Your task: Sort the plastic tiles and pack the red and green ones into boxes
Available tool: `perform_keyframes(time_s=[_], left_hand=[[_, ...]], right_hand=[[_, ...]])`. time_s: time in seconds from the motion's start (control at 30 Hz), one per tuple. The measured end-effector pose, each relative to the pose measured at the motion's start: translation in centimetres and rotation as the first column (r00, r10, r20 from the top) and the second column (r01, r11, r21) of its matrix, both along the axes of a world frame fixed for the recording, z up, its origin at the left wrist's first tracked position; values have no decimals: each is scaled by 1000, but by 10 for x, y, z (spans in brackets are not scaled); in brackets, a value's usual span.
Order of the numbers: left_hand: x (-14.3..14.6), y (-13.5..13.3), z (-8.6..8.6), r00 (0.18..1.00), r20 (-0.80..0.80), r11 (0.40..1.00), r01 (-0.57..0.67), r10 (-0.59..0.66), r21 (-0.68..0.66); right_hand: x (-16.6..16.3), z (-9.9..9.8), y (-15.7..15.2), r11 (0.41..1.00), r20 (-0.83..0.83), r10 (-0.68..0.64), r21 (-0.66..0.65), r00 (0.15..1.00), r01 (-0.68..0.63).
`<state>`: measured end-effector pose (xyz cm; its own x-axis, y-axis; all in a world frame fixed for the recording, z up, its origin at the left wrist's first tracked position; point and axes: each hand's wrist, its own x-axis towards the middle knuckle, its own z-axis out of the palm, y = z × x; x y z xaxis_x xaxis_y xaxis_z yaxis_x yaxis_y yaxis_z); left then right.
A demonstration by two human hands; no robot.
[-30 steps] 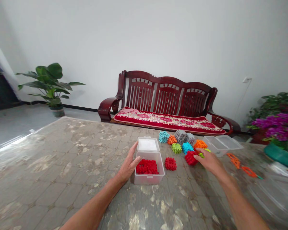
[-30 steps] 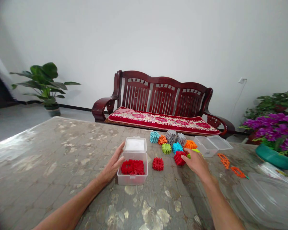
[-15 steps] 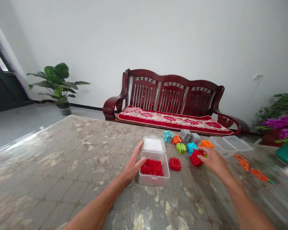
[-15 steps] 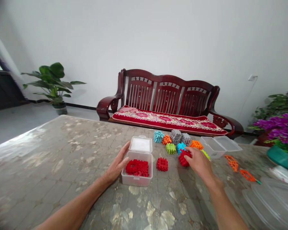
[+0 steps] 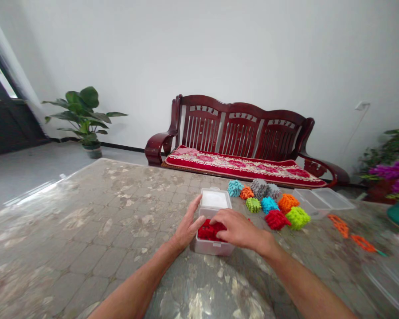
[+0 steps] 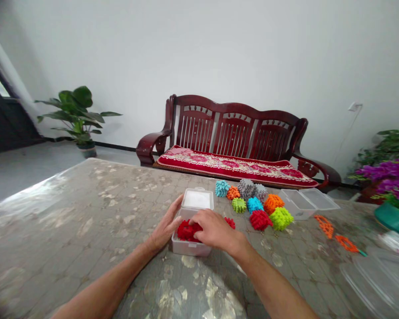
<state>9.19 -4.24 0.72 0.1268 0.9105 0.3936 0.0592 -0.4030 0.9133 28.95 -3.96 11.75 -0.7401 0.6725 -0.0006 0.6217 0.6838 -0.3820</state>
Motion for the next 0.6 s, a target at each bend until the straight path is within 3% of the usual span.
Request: perform_keyframes(time_s=[0.1,0.23,0.43,0.6], left_hand=[[0,0,0,1000,3,1000,3,-3,7],[1,0,0,1000,10,1000,8,-8,11],[1,2,-3,998,49,999,29,-29,14],[1,3,-6,997,65,999,42,-44,22]], right_hand=[[1,-4,5,997,39,46,-66,998,-43],[6,-1,7,986,-68,52,-157,996,-62],[26,4,14,982,-255,-185,-72,949,172],[54,-3,17,931,-345,-356,-52,868,362]])
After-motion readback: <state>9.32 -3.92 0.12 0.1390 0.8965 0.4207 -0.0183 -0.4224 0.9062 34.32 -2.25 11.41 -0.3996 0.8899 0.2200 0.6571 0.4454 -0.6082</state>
